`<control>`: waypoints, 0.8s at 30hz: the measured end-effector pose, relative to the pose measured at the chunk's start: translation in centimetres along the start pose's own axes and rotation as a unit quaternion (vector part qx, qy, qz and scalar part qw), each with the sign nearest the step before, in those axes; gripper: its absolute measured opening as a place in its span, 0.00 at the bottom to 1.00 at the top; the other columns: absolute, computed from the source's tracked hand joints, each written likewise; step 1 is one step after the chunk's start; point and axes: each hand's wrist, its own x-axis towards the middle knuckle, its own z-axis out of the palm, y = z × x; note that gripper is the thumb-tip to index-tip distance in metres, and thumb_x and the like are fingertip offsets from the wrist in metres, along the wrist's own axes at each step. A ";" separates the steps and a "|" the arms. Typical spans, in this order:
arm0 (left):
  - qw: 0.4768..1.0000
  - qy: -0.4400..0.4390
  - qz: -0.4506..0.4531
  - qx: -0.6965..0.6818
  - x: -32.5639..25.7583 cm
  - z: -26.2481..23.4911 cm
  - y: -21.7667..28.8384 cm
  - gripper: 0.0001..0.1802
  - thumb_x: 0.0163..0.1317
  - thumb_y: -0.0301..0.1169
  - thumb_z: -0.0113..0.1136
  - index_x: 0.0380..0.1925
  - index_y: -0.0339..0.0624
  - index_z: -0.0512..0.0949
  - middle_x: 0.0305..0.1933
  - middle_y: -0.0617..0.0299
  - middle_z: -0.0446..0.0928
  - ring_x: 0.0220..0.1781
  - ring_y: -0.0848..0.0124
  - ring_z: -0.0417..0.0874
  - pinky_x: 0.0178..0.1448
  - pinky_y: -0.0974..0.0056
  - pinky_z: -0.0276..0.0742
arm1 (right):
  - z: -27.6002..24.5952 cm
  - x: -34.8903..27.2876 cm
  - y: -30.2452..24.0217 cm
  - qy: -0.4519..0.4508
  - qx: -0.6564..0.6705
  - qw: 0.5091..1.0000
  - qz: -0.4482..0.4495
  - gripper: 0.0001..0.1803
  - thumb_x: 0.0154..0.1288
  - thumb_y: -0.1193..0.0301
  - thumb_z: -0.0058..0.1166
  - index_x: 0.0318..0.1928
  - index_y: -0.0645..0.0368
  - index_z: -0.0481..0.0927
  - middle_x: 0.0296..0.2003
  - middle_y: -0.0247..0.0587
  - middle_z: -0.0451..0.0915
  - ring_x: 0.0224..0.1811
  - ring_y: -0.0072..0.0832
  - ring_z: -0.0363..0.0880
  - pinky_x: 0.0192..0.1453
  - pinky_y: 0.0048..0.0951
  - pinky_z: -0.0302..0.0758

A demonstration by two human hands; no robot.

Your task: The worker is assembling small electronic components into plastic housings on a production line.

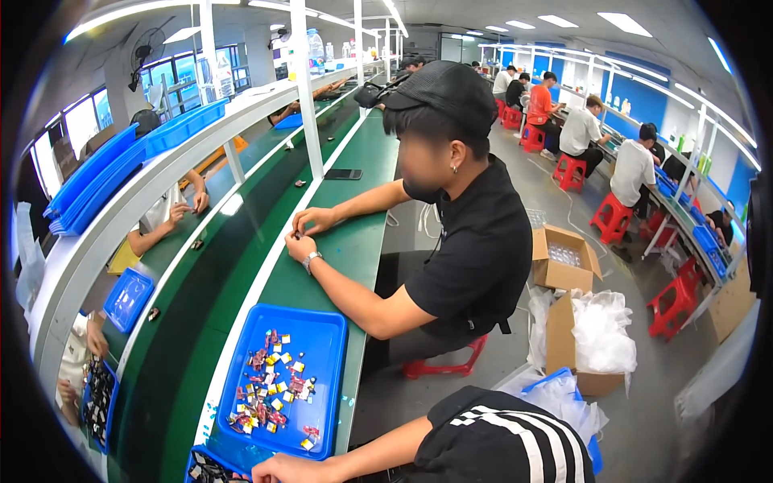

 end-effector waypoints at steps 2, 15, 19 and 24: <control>0.998 -0.038 0.028 -0.048 -0.4 -0.5 0.0 0.19 0.72 0.25 0.47 0.57 0.21 0.69 0.51 0.40 0.77 0.49 0.57 0.81 0.53 0.59 0.80 | -0.5 0.4 -1.0 -0.009 0.028 0.999 0.037 0.06 0.61 0.72 0.60 0.37 0.61 0.81 0.30 0.38 0.84 0.32 0.25 0.83 0.36 0.28 0.78; 0.979 -0.133 0.134 0.070 1.2 -0.4 1.9 0.23 0.64 0.14 0.47 0.60 0.32 0.73 0.62 0.48 0.70 0.61 0.65 0.76 0.62 0.67 0.72 | -1.4 2.5 -3.4 -0.034 0.163 0.968 0.188 0.05 0.66 0.76 0.56 0.42 0.61 0.77 0.32 0.34 0.81 0.29 0.17 0.78 0.32 0.18 0.76; 0.984 -0.107 0.127 0.057 0.5 -0.5 1.2 0.24 0.63 0.14 0.49 0.60 0.33 0.72 0.58 0.49 0.72 0.54 0.69 0.79 0.55 0.70 0.75 | -1.5 2.5 -3.3 -0.068 0.161 0.966 0.188 0.06 0.67 0.76 0.55 0.43 0.63 0.76 0.33 0.34 0.81 0.29 0.16 0.78 0.33 0.17 0.75; 0.984 -0.128 0.091 0.083 -0.2 0.4 2.7 0.24 0.64 0.16 0.54 0.61 0.35 0.72 0.59 0.53 0.72 0.53 0.71 0.79 0.52 0.69 0.78 | -2.6 2.0 -3.4 -0.066 0.167 0.965 0.193 0.06 0.69 0.76 0.54 0.44 0.63 0.75 0.34 0.35 0.81 0.29 0.16 0.78 0.34 0.17 0.76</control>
